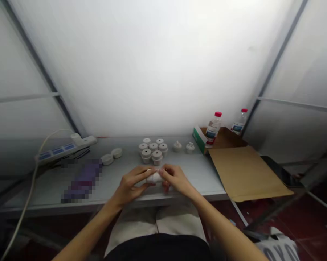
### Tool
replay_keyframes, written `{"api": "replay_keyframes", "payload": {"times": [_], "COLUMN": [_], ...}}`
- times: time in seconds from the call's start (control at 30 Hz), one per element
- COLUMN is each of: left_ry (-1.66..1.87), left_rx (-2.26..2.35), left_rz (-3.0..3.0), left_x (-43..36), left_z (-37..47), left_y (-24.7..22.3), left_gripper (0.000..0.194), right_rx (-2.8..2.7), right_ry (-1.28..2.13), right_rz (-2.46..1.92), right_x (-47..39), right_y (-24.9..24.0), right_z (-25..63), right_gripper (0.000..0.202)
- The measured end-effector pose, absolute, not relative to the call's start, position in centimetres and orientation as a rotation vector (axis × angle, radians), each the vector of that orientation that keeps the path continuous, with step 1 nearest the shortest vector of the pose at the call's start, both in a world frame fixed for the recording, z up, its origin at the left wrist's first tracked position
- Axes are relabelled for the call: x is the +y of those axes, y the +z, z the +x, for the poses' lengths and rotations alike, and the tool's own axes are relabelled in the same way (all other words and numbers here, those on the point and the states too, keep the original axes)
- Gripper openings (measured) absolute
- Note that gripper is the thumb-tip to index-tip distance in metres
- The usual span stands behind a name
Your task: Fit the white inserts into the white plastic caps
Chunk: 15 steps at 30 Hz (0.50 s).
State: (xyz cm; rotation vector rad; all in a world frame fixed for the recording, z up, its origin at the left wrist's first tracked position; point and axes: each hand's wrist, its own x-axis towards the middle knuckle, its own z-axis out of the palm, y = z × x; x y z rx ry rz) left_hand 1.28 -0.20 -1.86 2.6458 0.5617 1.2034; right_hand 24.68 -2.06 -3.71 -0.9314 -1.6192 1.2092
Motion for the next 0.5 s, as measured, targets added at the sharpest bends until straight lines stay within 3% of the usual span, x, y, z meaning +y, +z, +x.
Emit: {"api": "replay_keyframes", "payload": {"times": [0.2, 0.33, 0.43, 0.5], "left_ry": [0.925, 0.823, 0.737, 0.672], "left_rx": [0.653, 1.089, 1.712, 2.071], "left_rz": [2.841, 2.965, 2.867, 2.749], "left_x": [1.0, 3.6, 6.7, 8.6], "left_z": [0.6, -1.0, -3.3, -4.9], "left_y": [-0.9, 0.7, 1.4, 1.2], "left_gripper": [0.063, 0.075, 0.053, 0.049], "right_rx": [-1.847, -2.002, -1.998, -1.996], "right_ry": [0.955, 0.673, 0.494, 0.398], "right_rz": [-0.935, -1.082, -1.273, -1.392], "right_x": [-2.6, -2.8, -2.3, -1.6], "right_y": [-2.3, -2.1, -2.3, -2.5], "right_z": [25.7, 26.6, 27.9, 29.1], "right_gripper": [0.033, 0.049, 0.036, 0.036]}}
